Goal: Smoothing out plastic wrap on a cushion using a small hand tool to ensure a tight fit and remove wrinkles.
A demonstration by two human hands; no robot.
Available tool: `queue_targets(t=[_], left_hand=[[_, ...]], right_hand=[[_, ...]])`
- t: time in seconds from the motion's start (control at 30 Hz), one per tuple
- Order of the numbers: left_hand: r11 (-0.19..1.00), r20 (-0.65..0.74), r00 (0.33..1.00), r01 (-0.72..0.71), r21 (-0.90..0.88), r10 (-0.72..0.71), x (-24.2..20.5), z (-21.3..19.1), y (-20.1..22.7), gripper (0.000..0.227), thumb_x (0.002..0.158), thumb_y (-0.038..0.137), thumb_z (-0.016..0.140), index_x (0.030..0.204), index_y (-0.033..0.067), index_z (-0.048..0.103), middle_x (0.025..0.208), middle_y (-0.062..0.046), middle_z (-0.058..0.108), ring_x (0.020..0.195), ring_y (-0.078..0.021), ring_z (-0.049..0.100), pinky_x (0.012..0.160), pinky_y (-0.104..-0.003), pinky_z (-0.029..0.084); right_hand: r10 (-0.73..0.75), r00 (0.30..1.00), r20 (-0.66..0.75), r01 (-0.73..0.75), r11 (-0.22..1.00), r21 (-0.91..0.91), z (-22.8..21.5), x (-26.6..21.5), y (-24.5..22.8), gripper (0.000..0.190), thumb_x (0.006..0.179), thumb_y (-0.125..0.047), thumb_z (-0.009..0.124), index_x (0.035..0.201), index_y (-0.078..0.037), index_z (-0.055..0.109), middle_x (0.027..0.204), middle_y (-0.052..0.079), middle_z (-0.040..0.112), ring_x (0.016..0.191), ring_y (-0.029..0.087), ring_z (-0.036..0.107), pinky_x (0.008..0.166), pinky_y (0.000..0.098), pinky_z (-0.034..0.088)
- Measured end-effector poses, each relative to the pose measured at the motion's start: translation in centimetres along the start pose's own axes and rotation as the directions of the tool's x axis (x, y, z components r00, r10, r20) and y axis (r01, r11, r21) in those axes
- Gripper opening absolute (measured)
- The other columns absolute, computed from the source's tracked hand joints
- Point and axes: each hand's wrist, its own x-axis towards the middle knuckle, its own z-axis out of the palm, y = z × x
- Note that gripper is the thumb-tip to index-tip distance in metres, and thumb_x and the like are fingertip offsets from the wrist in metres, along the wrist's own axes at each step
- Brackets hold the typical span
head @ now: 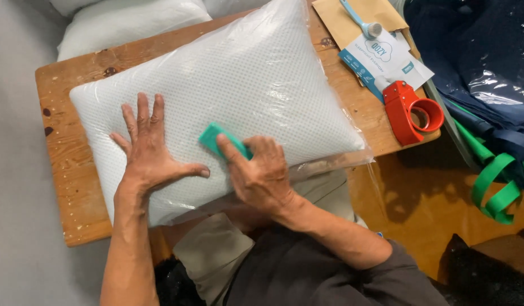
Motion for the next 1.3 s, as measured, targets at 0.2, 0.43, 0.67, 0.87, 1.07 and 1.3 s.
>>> queue_targets(t=[0.2,0.43,0.67,0.87,1.07,1.3], left_hand=[[0.993,0.075,0.994,0.074,0.089,-0.081,1.2,0.8,-0.6,0.167,0.037,0.076,0.086,0.162,0.0325,-0.016,0.170,0.002,-0.026,0.153,-0.0394,-0.028,0.107,-0.083,-0.012],[0.994,0.078,0.994,0.067,0.089,-0.074,0.9,0.7,-0.3,0.165,0.040,0.075,0.086,0.162,0.0330,-0.016,0.170,0.003,-0.025,0.153,-0.0381,-0.029,0.108,-0.081,-0.013],[0.992,0.079,0.993,0.074,0.104,-0.083,0.7,0.8,0.1,0.166,0.039,0.076,0.086,0.162,0.0309,-0.016,0.169,0.004,-0.027,0.153,-0.0381,-0.029,0.108,-0.082,-0.012],[0.993,0.109,0.989,0.094,0.068,-0.101,0.7,0.2,-0.2,0.162,0.042,0.075,0.085,0.162,0.0319,-0.016,0.170,0.002,-0.027,0.152,-0.0367,-0.031,0.108,-0.080,-0.015],[0.992,0.162,0.979,0.119,0.041,-0.124,1.0,-0.9,0.6,0.165,0.040,0.068,0.089,0.162,0.0297,-0.014,0.169,0.000,-0.027,0.151,-0.0358,-0.032,0.109,-0.077,-0.016],[0.993,0.119,0.986,0.119,0.011,-0.120,0.8,-0.8,0.3,0.163,0.039,0.066,0.090,0.163,0.0303,-0.010,0.171,0.000,-0.023,0.153,-0.0343,-0.029,0.110,-0.077,-0.015]], right_hand=[[0.267,0.960,0.078,-0.251,0.952,-0.175,-1.6,-2.5,9.5,0.078,0.098,-0.033,0.074,0.163,-0.029,0.032,0.109,0.011,0.050,0.095,0.025,0.051,0.075,0.0439,0.050],[0.422,0.905,-0.057,-0.425,0.894,-0.139,-2.2,-3.5,15.6,0.062,0.094,-0.020,0.075,0.152,-0.017,0.054,0.102,0.017,0.051,0.090,0.038,0.056,0.086,0.0538,0.050],[0.759,0.577,0.301,-0.801,0.597,0.029,-3.7,-3.6,19.2,0.043,0.094,-0.033,0.048,0.123,-0.011,0.069,0.122,0.017,0.068,0.113,0.039,0.058,0.095,0.0456,0.044],[0.611,0.789,-0.055,-0.606,0.791,0.084,-7.0,-2.6,12.3,0.051,0.105,-0.026,0.058,0.153,-0.013,0.048,0.110,0.014,0.045,0.101,0.030,0.054,0.085,0.0440,0.052],[0.129,0.992,0.002,-0.127,0.972,0.199,-1.2,-3.1,0.0,0.071,0.098,-0.018,0.072,0.160,-0.018,0.036,0.118,0.013,0.047,0.097,0.026,0.051,0.072,0.0391,0.049],[0.072,0.997,0.015,-0.072,0.997,-0.032,-1.0,-3.2,1.2,0.061,0.098,-0.014,0.062,0.156,-0.021,0.045,0.113,0.014,0.051,0.093,0.033,0.053,0.080,0.0479,0.048]])
